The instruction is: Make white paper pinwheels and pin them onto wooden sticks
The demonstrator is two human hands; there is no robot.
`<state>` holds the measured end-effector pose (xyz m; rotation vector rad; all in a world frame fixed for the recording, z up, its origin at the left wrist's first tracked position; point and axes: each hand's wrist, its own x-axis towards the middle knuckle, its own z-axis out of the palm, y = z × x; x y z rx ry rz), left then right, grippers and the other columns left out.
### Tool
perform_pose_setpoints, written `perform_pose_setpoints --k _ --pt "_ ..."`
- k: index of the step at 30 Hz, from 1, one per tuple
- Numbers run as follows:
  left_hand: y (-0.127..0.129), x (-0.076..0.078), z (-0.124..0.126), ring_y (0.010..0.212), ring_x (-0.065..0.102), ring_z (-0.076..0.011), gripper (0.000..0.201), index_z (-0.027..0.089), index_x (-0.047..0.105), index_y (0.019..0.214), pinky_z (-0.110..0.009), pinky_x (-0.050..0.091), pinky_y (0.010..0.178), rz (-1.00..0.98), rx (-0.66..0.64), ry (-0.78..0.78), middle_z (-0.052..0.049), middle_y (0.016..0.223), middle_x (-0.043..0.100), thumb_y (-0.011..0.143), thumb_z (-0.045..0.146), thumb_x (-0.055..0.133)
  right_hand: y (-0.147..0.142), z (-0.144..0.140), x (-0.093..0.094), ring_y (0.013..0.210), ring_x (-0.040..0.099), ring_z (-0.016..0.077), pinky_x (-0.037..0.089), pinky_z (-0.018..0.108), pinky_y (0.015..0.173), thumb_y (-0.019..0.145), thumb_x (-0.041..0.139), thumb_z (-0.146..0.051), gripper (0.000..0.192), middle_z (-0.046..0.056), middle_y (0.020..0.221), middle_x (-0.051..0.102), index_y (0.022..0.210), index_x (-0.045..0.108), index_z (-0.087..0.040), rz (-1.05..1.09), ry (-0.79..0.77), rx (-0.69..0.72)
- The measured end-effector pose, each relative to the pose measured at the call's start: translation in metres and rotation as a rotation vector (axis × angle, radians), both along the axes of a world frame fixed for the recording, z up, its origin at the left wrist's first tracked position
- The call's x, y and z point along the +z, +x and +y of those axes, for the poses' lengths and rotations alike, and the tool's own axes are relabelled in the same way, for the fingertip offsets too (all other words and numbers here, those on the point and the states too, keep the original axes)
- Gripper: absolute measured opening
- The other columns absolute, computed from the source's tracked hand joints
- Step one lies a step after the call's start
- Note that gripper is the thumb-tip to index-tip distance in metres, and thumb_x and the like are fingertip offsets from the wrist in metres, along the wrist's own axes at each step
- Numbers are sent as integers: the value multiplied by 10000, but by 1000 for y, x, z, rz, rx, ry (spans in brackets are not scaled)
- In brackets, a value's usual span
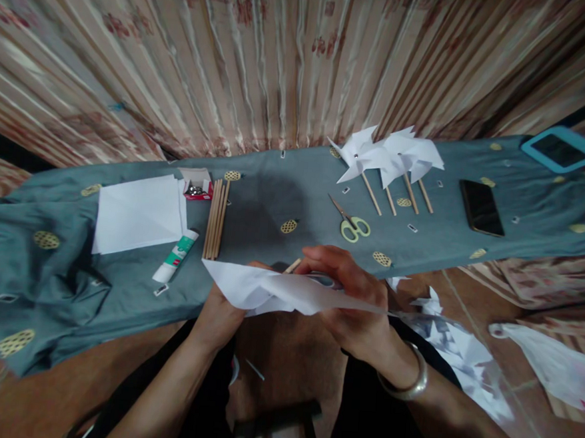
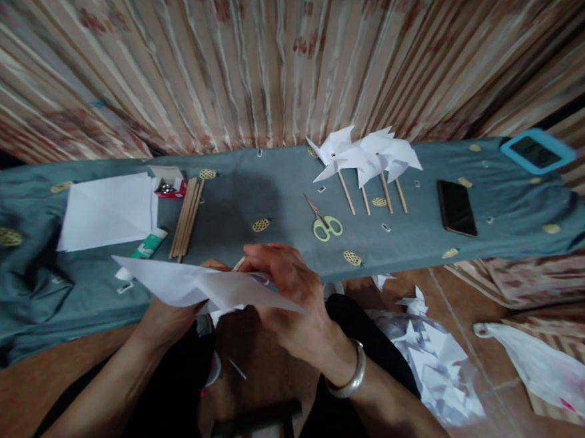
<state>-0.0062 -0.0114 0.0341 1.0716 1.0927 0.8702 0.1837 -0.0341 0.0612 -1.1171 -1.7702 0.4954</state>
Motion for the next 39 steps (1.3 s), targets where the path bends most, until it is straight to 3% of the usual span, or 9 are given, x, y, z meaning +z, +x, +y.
perform_pose_setpoints --k 14,23,30,39 --pt "1 7 0 577 543 -133 253 155 648 712 -206 418 517 -49 29 -24 -8 641 627 642 364 772 -1 -1 7 960 715 197 592 386 853 826 577 -94 439 9 934 748 1234 524 -246 38 -69 -2" --pt "-2 21 -1 613 610 -189 124 177 756 682 -245 474 539 53 99 136 -56 695 683 631 287 783 0 -7 1 873 726 172 615 307 767 783 663 -114 493 12 983 734 1237 539 -259 140 -189 -61" --pt "-8 25 -5 628 650 -160 99 273 807 795 -224 498 556 142 74 385 -47 727 717 716 237 761 9 -9 5 1064 676 241 504 453 1026 885 598 -258 403 55 1122 717 1285 554 -252 -53 35 84" --pt "-16 20 -11 672 677 -136 155 263 788 930 -197 538 579 200 60 601 -41 806 732 799 210 726 6 -7 0 978 693 211 517 431 998 896 589 -192 344 65 1036 730 1240 585 -192 -74 121 117"
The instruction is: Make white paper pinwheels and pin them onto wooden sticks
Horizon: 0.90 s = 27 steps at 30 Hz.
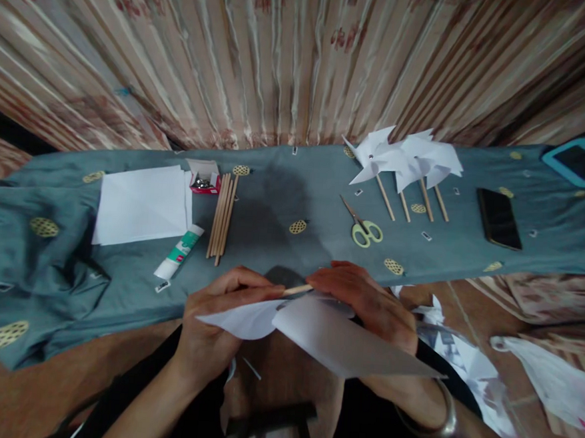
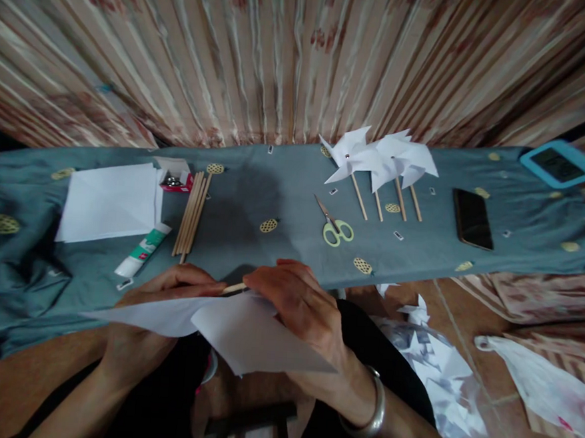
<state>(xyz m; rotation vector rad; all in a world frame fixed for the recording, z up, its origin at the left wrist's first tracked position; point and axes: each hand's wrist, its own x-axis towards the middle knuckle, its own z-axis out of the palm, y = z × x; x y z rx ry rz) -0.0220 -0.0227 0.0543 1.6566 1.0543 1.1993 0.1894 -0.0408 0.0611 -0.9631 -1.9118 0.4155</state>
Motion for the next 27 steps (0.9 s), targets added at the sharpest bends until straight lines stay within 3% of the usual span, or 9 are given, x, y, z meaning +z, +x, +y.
perform_pose_setpoints --k 6,14,27 --pt "-1 4 1 641 674 -135 114 238 790 904 -200 542 545 26 -28 22 -47 786 731 825 269 714 -2 2 3 960 690 198 510 408 997 884 603 -171 307 71 1009 725 1191 598 -162 2 -26 33" --pt "0 0 -6 701 682 -137 141 227 766 952 -203 544 586 17 6 59 -31 824 722 830 206 696 -2 0 3 963 691 203 521 395 981 879 600 -186 264 60 988 727 1142 613 -174 4 -57 0" --pt "-2 7 -8 753 669 -118 157 189 673 972 -189 525 646 264 15 258 -7 846 690 859 129 581 -3 0 2 910 692 184 494 410 1009 880 601 -232 267 21 954 712 1145 606 -198 44 -149 15"
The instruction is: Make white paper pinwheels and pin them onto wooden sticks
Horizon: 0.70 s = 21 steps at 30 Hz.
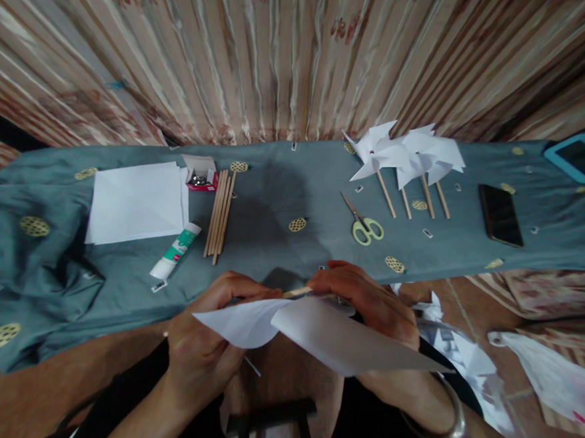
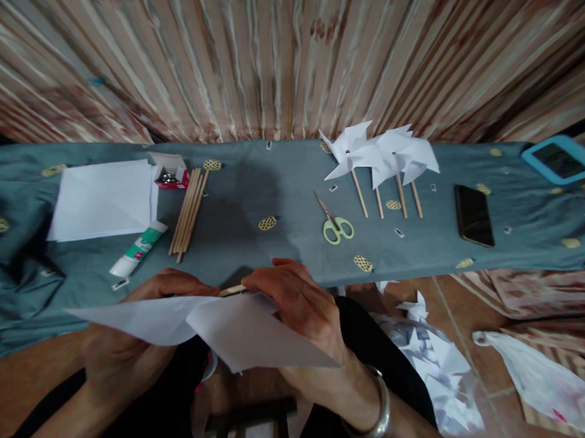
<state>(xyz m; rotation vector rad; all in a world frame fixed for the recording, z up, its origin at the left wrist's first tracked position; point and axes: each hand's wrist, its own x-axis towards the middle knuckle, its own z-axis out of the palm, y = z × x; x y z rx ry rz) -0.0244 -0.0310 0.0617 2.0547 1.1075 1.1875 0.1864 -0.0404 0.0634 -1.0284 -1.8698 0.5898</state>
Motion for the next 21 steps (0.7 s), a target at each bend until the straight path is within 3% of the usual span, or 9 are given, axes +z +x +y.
perform_pose_setpoints --k 21 --pt "4 6 -3 723 681 -147 133 178 666 926 -228 552 631 32 37 20 -23 806 698 845 124 575 -4 -1 1 905 702 213 525 436 971 893 558 -285 244 29 926 724 1126 606 -231 -18 -16 -37"
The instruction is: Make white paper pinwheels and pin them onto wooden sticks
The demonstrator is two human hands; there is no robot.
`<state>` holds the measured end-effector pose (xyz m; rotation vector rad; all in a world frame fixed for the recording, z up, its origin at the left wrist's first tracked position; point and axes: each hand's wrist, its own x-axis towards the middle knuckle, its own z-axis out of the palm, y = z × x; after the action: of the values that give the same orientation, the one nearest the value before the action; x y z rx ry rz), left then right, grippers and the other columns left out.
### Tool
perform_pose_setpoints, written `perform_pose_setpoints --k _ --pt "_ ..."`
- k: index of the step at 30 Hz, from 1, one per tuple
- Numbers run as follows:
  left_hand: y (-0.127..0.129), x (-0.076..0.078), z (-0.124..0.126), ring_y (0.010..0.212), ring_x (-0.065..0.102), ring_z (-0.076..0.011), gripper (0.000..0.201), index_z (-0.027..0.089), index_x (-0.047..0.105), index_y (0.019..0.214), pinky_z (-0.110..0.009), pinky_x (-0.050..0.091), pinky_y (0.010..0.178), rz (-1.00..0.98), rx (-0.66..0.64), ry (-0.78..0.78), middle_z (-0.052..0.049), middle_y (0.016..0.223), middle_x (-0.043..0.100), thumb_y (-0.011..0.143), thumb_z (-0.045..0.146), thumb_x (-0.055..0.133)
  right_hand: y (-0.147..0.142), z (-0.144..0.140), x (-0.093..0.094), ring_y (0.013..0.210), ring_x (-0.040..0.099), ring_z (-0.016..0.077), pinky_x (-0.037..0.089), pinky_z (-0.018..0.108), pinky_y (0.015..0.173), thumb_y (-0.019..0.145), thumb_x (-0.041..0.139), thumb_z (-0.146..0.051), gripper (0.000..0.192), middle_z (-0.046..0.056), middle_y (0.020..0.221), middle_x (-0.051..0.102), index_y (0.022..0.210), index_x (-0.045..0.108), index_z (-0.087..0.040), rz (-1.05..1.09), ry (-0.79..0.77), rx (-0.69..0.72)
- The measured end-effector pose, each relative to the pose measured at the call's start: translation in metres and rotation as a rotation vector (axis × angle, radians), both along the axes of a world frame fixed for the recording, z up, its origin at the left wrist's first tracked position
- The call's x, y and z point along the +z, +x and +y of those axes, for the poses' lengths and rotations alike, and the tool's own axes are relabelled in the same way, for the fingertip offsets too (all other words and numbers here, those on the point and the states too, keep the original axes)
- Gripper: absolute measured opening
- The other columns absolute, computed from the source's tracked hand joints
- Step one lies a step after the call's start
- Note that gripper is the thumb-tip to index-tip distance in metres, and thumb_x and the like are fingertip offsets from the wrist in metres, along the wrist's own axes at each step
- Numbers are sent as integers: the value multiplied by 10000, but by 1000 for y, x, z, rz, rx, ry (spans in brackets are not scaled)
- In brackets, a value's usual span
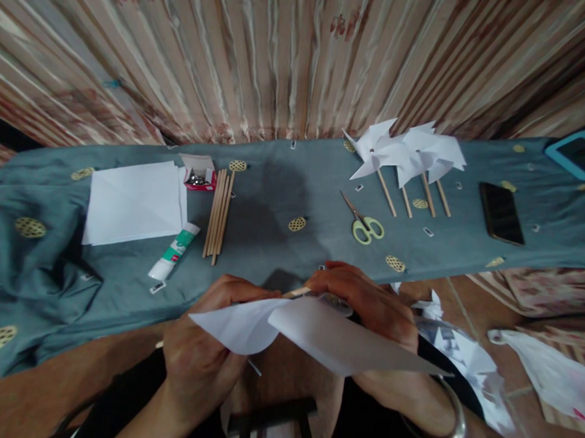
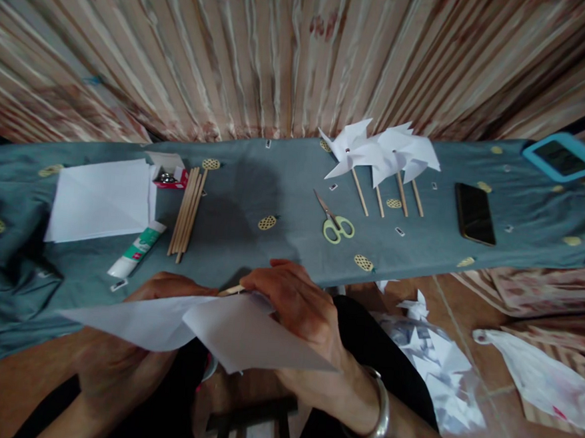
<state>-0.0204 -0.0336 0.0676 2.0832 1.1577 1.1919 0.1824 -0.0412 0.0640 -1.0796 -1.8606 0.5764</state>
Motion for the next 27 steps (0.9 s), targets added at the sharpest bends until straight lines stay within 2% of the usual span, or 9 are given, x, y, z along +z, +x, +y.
perform_pose_setpoints --k 6,11,15,18,22,27 --pt "-1 -1 0 762 687 -160 171 191 672 938 -243 559 668 -11 -20 33 -25 832 709 827 98 582 0 -1 -1 858 701 200 513 423 981 876 559 -261 243 22 914 721 1112 603 -224 27 -25 6" --pt "0 -6 3 716 668 -138 169 180 691 912 -215 546 654 -5 -29 30 -18 801 710 816 87 588 1 1 -1 906 699 191 510 386 988 848 573 -204 248 24 935 724 1094 598 -215 -2 -74 17" --pt "2 -19 7 684 670 -133 128 205 719 833 -203 532 610 -114 23 -107 -8 790 715 804 118 631 2 9 1 936 692 175 528 379 959 837 563 -110 285 27 975 728 1102 596 -212 -62 -88 19" --pt "4 -27 9 683 670 -153 68 191 732 804 -226 536 603 -226 52 -268 -31 796 717 784 173 669 4 14 0 1015 677 195 550 394 918 845 571 -126 322 49 1061 724 1154 597 -216 -73 -69 10" --pt "10 -27 13 643 651 -159 83 160 726 748 -232 536 574 -379 81 -464 -38 735 698 720 237 734 6 18 -5 1049 677 210 569 397 885 821 613 -144 428 72 1134 716 1241 572 -216 -34 -118 -26" --pt "17 -28 17 563 625 -135 105 167 720 666 -218 535 568 -487 128 -584 -10 655 712 618 220 797 4 21 -10 1037 692 211 563 411 900 802 604 -127 449 79 1136 724 1242 576 -210 29 -186 -72"
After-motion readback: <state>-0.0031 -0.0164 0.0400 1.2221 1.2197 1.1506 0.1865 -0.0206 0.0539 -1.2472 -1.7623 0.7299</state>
